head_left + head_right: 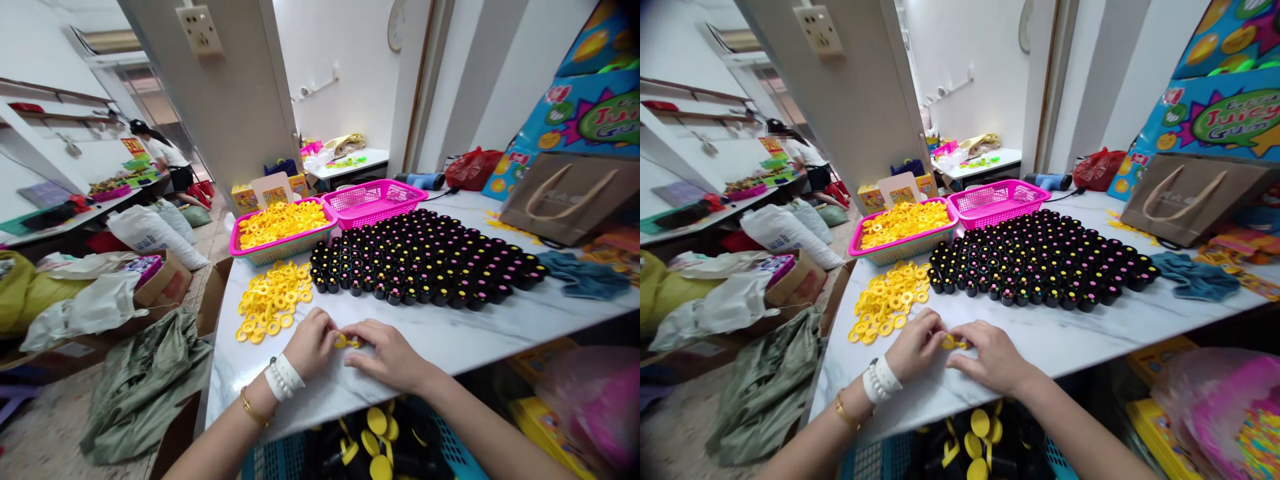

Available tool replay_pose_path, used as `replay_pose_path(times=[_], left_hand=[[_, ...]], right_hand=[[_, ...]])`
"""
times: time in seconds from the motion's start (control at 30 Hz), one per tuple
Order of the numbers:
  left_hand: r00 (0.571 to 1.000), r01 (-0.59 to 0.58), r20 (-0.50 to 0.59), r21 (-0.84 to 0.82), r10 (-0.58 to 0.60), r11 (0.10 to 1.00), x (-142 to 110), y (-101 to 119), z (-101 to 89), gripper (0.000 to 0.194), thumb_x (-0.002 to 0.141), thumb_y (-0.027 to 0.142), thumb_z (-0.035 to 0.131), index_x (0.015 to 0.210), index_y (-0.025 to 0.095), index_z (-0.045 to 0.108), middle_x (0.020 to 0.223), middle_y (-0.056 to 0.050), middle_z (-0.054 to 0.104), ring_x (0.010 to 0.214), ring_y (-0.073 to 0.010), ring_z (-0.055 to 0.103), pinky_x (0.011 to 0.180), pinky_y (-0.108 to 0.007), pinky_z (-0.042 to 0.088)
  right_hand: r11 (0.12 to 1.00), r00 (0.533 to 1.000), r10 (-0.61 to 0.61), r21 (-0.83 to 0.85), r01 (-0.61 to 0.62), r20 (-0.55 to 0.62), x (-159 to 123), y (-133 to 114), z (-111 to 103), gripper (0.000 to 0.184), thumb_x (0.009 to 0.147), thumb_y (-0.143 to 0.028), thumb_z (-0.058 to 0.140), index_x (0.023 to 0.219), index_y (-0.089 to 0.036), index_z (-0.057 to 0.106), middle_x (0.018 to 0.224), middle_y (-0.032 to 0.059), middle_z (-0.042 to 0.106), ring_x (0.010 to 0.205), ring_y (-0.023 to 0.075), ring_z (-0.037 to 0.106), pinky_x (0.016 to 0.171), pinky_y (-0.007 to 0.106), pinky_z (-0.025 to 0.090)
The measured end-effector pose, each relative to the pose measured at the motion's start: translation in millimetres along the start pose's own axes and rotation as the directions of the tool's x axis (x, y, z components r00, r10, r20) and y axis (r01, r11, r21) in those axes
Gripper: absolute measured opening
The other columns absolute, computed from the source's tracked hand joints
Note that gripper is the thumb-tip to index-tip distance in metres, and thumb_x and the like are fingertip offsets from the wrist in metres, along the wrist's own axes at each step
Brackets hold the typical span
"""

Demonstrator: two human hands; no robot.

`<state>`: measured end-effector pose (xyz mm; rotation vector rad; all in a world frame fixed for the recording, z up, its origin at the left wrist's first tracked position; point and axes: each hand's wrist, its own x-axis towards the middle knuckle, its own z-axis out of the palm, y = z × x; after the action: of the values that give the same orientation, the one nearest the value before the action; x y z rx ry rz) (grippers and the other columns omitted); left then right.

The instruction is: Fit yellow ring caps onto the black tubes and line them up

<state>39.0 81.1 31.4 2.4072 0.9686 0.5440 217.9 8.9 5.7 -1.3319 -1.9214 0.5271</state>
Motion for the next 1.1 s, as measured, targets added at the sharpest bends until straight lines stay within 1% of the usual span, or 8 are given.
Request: replay_pose_path(times=[0.23,0.37,0.53,0.63,0.73,0.8,0.97,1.1], left_hand=[[0.912,0.264,-0.372,0.209,-0.173,0.942,52,-37,-8.8,0.034,0.08,0.043,0.066,0.099,0.015,0.06,0.082,-0.003,0.058,0.076,-0.018,0.056,0.073,-0.03,0.045],[0.925,0.316,-0.302,0.277,-0.229,0.907,73,-52,-8.1,0.033,0.077,0.047,0.069,0.088,0.017,0.065,0.079,-0.004,0.061,0.078,-0.0195,0.058,0.072,-0.03,0.043],[0.925,0.306,-0.32,0.305,-0.205,0.902,80,-56,-2.4,0.03,0.077,0.047,0.066,0.089,0.019,0.067,0.083,-0.004,0.063,0.08,-0.0195,0.059,0.073,-0.029,0.044],[0.922,0.301,-0.337,0.311,-0.192,0.902,75,-51,-5.5,0.023,0.077,0.038,0.065,0.089,0.018,0.067,0.085,-0.004,0.063,0.082,-0.02,0.059,0.074,-0.03,0.045],[0.923,0.261,-0.353,0.291,-0.15,0.92,54,-40,-13.5,0.019,0.076,0.032,0.063,0.088,0.018,0.065,0.086,-0.004,0.063,0.081,-0.0196,0.059,0.073,-0.03,0.045],[0.937,0.21,-0.327,0.251,-0.121,0.945,29,-29,-16.8,0.018,0.076,0.029,0.062,0.09,0.018,0.064,0.084,-0.003,0.063,0.077,-0.0181,0.058,0.07,-0.029,0.045],[0.989,0.114,-0.109,0.105,-0.102,0.988,-32,1,-7.4,0.018,0.074,0.022,0.062,0.092,0.017,0.061,0.083,-0.002,0.063,0.069,-0.0152,0.055,0.065,-0.028,0.043],[0.988,0.116,-0.095,-0.044,-0.12,0.992,-45,9,4.2,0.029,0.075,0.021,0.065,0.104,0.017,0.063,0.088,-0.003,0.065,0.073,-0.0149,0.057,0.067,-0.027,0.044]], right_hand=[[0.986,0.998,-0.011,-0.165,-0.001,-0.066,1,-1,7,0.007,0.083,-0.015,0.059,0.087,-0.018,0.064,0.079,0.0029,0.065,0.076,0.0181,0.059,0.07,0.029,0.045],[0.978,0.982,-0.14,-0.171,0.117,-0.125,-9,-17,11,0.011,0.086,-0.023,0.06,0.095,-0.017,0.064,0.09,0.0066,0.066,0.086,0.0214,0.058,0.077,0.033,0.047],[0.906,0.933,-0.342,-0.224,0.359,0.111,-14,-41,32,0.031,0.09,-0.034,0.06,0.117,-0.019,0.059,0.124,0.0085,0.061,0.11,0.0271,0.05,0.093,0.04,0.043],[0.887,0.924,-0.298,-0.289,0.361,0.241,-6,-46,41,0.012,0.091,-0.027,0.059,0.098,-0.017,0.062,0.105,0.0083,0.066,0.096,0.0246,0.054,0.081,0.038,0.045],[0.912,0.941,-0.135,-0.332,0.24,0.31,0,-47,32,0.004,0.086,-0.018,0.062,0.088,-0.016,0.06,0.091,0.0078,0.064,0.084,0.023,0.055,0.074,0.036,0.045],[0.957,0.943,-0.013,-0.27,0.109,0.334,0,-45,17,0.016,0.082,-0.014,0.062,0.098,-0.015,0.059,0.094,0.0081,0.062,0.083,0.0216,0.057,0.072,0.033,0.045],[0.991,0.943,0.133,-0.051,-0.123,0.305,-5,-26,-23,0.013,0.078,-0.011,0.062,0.088,-0.018,0.062,0.085,0.0023,0.061,0.074,0.0158,0.056,0.068,0.029,0.043],[0.857,0.897,0.304,0.318,-0.405,0.322,-1,-17,-32,0.01,0.082,-0.027,0.063,0.079,-0.017,0.061,0.069,0.0009,0.063,0.056,0.0124,0.057,0.053,0.025,0.044]])
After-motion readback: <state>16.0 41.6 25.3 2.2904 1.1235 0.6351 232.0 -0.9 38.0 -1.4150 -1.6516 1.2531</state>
